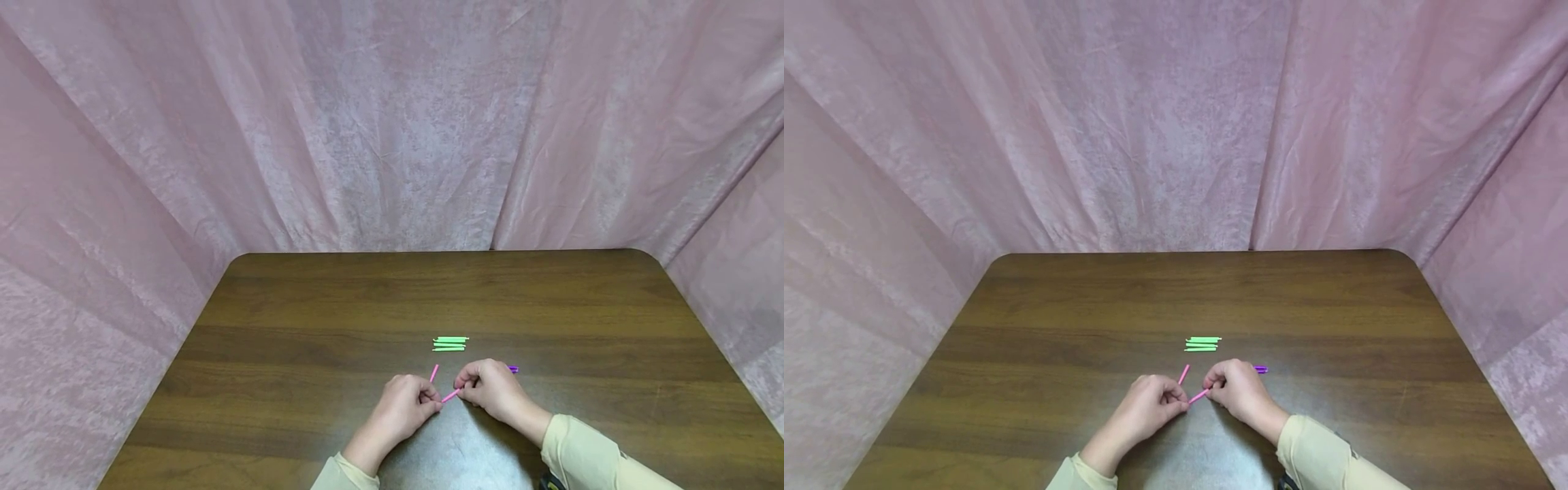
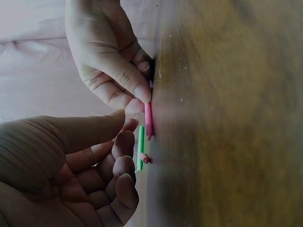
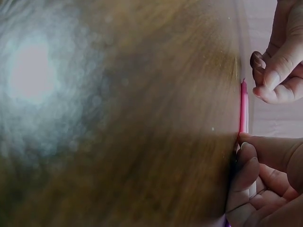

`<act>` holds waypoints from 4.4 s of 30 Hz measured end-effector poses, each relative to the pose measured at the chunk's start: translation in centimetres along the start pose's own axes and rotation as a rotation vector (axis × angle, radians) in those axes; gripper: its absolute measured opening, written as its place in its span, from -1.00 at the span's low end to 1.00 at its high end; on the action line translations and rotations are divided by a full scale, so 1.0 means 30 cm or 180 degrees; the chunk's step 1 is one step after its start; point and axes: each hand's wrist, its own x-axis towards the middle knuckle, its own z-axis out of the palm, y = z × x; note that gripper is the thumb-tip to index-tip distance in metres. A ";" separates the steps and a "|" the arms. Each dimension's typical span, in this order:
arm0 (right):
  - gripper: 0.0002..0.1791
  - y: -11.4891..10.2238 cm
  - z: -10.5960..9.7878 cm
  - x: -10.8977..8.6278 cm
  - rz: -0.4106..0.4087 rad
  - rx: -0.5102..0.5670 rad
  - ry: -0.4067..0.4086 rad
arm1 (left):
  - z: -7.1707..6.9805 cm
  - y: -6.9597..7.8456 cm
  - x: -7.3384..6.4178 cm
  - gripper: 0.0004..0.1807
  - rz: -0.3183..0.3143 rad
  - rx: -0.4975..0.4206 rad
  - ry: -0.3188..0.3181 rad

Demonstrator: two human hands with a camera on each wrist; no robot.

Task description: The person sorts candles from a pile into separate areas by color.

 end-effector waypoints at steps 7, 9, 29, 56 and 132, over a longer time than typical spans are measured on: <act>-0.83 0.003 -0.002 0.000 -0.0118 -0.0094 -0.0006 | -0.001 -0.002 0.003 -0.90 0.0003 -0.0005 -0.0011; -0.83 0.004 -0.001 0.000 -0.0130 -0.0113 -0.0019 | 0.000 -0.003 0.004 -0.90 0.0002 0.0002 -0.0012; -0.89 0.002 -0.005 -0.004 -0.0072 -0.0045 -0.0119 | -0.002 -0.008 0.005 -0.88 0.0034 0.0051 0.0053; -0.92 -0.036 0.023 0.051 0.0473 0.0182 0.0393 | -0.019 -0.023 -0.008 -0.92 0.0122 0.0129 0.0183; -0.96 -0.086 0.098 0.168 0.0295 0.0022 0.0260 | -0.040 -0.019 0.009 -0.90 0.0096 0.0317 0.0421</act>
